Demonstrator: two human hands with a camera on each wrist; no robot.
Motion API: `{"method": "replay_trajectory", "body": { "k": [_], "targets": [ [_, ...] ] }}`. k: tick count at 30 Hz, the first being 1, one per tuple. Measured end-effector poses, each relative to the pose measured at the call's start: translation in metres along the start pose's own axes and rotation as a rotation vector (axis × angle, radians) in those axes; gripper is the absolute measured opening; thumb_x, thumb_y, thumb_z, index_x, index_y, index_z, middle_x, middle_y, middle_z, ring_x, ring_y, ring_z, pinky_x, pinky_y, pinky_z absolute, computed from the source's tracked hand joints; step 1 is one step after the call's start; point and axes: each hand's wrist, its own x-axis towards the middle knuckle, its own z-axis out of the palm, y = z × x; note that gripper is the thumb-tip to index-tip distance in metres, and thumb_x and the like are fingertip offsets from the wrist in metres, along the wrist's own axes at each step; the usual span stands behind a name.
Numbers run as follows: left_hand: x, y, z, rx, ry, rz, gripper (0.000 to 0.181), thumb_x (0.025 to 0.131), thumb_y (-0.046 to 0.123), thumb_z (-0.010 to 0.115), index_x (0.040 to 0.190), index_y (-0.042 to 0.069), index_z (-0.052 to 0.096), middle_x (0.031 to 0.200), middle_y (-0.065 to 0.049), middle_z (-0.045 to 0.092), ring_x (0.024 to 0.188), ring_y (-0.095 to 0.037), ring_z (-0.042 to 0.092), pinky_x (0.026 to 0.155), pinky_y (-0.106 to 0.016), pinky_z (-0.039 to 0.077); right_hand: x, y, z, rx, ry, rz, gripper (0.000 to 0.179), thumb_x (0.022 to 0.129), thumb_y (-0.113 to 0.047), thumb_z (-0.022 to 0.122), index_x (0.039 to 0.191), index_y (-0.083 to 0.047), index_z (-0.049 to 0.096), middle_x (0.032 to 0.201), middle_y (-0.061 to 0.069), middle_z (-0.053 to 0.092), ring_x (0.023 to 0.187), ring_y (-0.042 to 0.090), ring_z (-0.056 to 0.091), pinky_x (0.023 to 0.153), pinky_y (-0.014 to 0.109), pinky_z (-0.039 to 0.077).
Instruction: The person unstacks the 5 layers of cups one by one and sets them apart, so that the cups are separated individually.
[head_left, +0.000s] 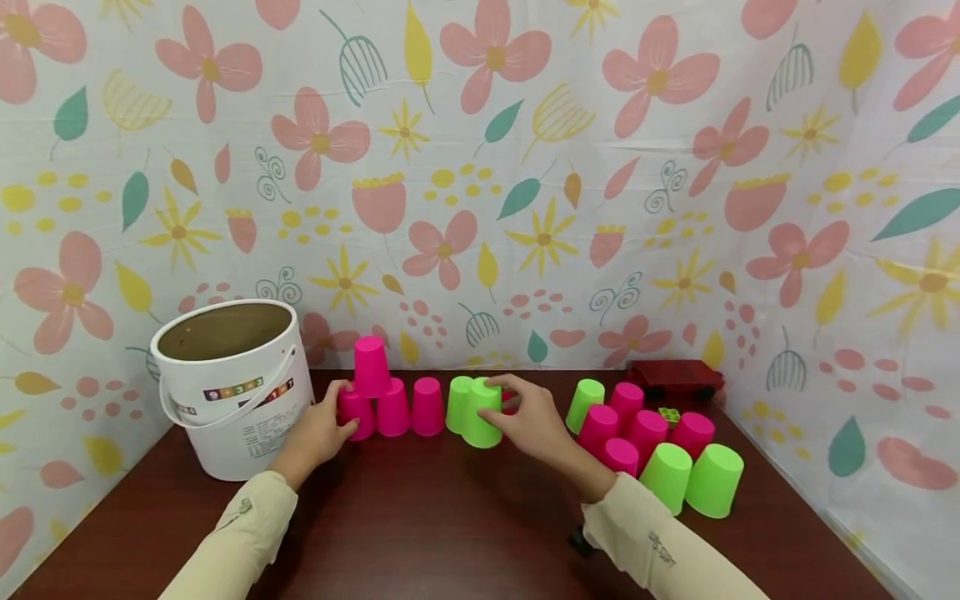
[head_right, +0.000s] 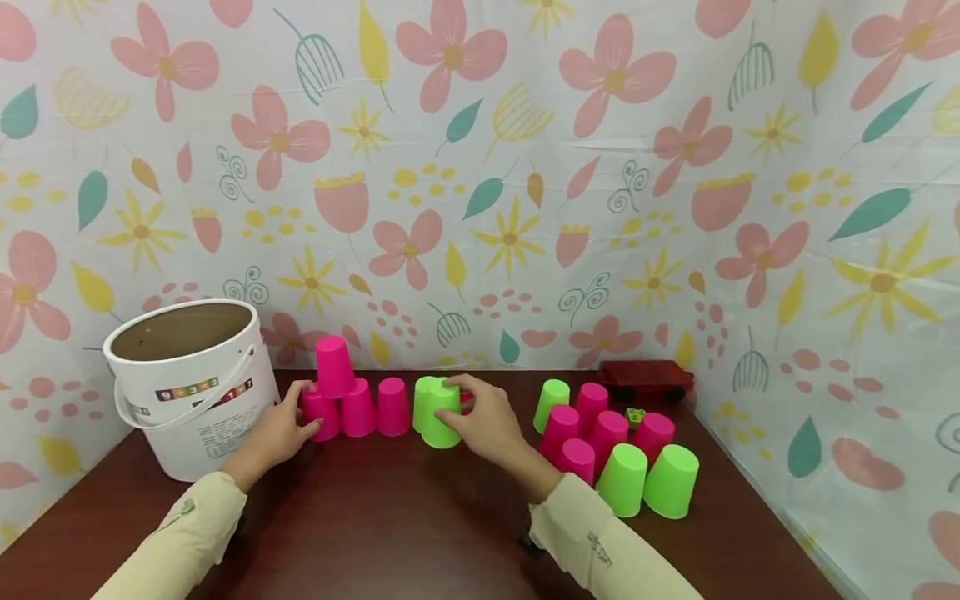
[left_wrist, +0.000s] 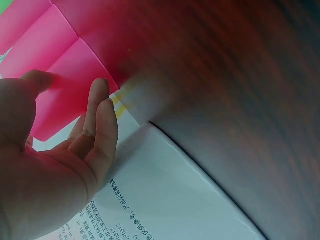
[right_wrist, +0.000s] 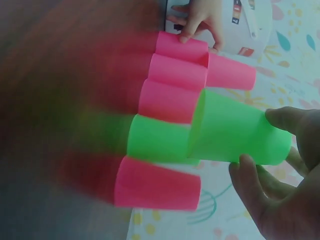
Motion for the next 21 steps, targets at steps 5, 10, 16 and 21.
{"method": "replay_trajectory", "body": {
  "k": [5, 10, 16, 21],
  "targets": [
    [0.0, 0.001, -0.001, 0.01, -0.007, -0.002, 0.06, 0.088, 0.014, 0.072, 0.134, 0.008, 0.034, 0.101, -0.025, 0.069, 0.083, -0.034, 0.068, 0.076, -0.048, 0.053, -0.022, 0.012, -0.02, -0.035, -0.052, 0.058, 0.037, 0.079, -0.017, 0.084, 0.112, -0.014, 0.068, 0.101, 0.007, 0.071, 0.079, 0.019, 0.07, 0.064, 0.027, 0.055],
    [0.0, 0.0, 0.0, 0.016, -0.011, -0.005, 0.06, 0.088, 0.014, 0.072, 0.134, 0.008, 0.034, 0.102, -0.025, 0.069, 0.083, -0.036, 0.068, 0.076, -0.05, 0.053, -0.039, 0.018, -0.035, -0.056, -0.073, 0.081, 0.036, 0.079, -0.016, 0.084, 0.111, -0.01, 0.066, 0.104, 0.008, 0.071, 0.081, 0.019, 0.07, 0.066, 0.027, 0.056],
    [0.001, -0.001, 0.0, 0.023, -0.028, -0.028, 0.06, 0.088, 0.015, 0.072, 0.134, 0.009, 0.033, 0.102, -0.025, 0.069, 0.084, -0.036, 0.068, 0.076, -0.05, 0.053, -0.055, 0.016, -0.05, -0.116, -0.092, 0.117, 0.035, 0.078, -0.013, 0.084, 0.108, -0.008, 0.065, 0.101, 0.009, 0.072, 0.08, 0.02, 0.071, 0.066, 0.029, 0.057],
    [0.001, 0.0, 0.0, 0.029, -0.042, -0.046, 0.062, 0.088, 0.015, 0.073, 0.135, 0.009, 0.033, 0.102, -0.024, 0.069, 0.08, -0.033, 0.068, 0.073, -0.047, 0.053, -0.064, 0.015, -0.056, -0.17, -0.089, 0.157, 0.035, 0.077, -0.011, 0.085, 0.106, -0.009, 0.065, 0.098, 0.006, 0.071, 0.076, 0.014, 0.07, 0.065, 0.027, 0.056]
  ]
}}
